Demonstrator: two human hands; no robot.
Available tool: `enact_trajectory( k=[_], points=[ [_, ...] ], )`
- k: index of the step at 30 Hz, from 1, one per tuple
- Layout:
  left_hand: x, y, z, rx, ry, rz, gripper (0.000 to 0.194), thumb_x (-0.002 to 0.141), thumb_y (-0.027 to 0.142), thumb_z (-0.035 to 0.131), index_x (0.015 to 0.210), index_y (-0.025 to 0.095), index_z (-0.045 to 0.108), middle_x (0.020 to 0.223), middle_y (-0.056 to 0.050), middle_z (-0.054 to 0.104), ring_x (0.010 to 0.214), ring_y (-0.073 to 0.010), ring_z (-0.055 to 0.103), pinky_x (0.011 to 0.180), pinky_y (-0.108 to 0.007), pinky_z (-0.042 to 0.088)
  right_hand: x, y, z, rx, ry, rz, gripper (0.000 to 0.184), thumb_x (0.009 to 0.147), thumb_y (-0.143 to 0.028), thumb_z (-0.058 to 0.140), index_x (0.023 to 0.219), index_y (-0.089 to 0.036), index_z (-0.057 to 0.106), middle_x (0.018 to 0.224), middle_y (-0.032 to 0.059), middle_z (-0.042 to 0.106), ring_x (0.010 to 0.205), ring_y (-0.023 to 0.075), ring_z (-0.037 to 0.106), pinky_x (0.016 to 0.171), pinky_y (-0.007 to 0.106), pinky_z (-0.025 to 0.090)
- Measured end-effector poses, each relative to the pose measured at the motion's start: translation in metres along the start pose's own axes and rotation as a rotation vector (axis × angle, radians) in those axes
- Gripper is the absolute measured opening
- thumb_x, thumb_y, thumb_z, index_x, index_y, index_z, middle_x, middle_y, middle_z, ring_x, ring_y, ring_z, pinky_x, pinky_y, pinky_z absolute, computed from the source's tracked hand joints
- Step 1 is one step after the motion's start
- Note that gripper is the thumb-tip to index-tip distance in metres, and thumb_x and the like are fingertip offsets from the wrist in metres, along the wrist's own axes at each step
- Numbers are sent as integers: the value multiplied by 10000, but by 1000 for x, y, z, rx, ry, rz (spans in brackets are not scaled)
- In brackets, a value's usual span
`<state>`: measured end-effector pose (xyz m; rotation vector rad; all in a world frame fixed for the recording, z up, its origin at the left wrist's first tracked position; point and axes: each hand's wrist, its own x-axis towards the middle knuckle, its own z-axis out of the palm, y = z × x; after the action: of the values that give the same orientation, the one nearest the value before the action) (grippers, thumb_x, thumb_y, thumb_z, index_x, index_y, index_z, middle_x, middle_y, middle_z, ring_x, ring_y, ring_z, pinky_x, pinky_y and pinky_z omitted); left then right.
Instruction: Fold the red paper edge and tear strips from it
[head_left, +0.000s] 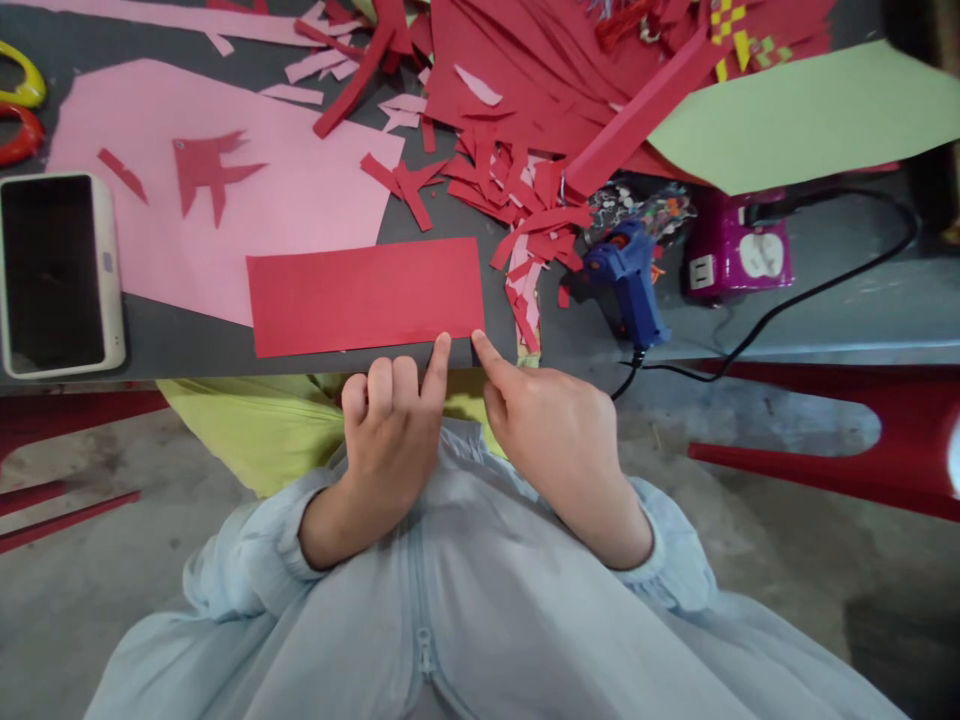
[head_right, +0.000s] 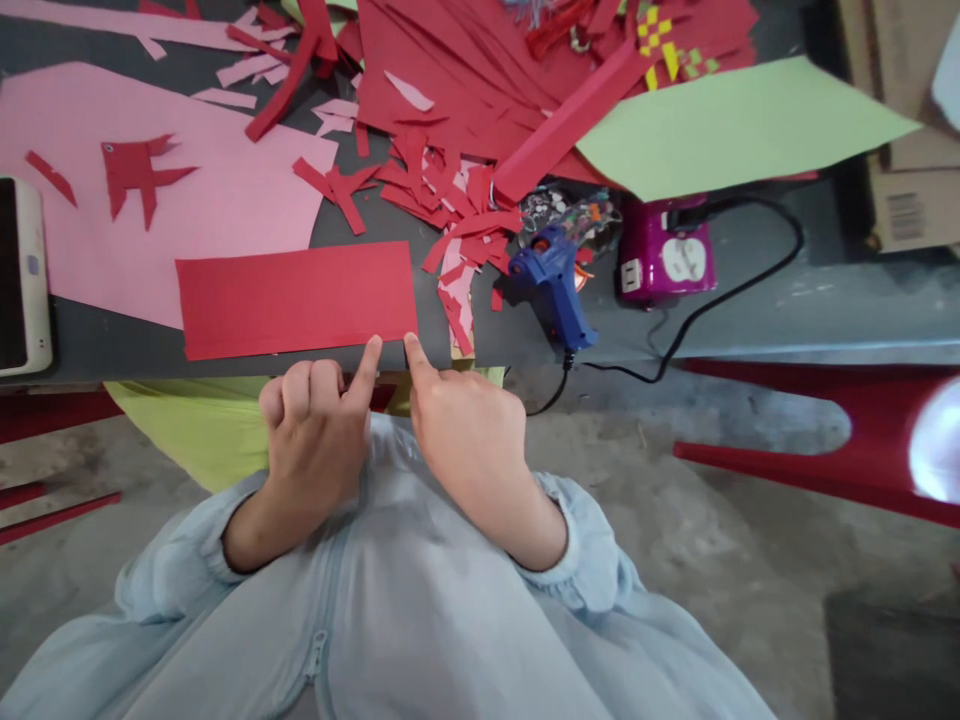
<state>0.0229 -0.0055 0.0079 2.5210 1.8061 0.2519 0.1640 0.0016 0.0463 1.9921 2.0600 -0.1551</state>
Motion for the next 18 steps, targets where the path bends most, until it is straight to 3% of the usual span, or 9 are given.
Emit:
enact_trajectory(
  k=[7,14,18],
  points=[
    [-9,-24,-6,161,75,30,530,935,141,511,1429,324,568,824,-54,545,890,-236,458,831,-396,373,0,-1,0,-16,-10,3,554,908,-181,470,1443,-275,580,611,29,686,532,140,564,496,278,158],
    [-16,-51,-17,151,-29,-11,614,896,113,514,1442,393,547,853,-67,535,872,-242,441,790,-409,394,0,-3,-3,-32,-19,9,548,910,-185,471,1442,-265,580,599,34,676,511,134,530,492,274,149],
    [-18,-62,-21,177,-23,7,596,894,126,537,1432,382,562,867,-73,531,885,-246,431,782,-397,393,-1,-3,-2,-33,-12,18,548,905,-179,476,1434,-274,588,575,24,653,497,130,506,490,270,142]
  ],
)
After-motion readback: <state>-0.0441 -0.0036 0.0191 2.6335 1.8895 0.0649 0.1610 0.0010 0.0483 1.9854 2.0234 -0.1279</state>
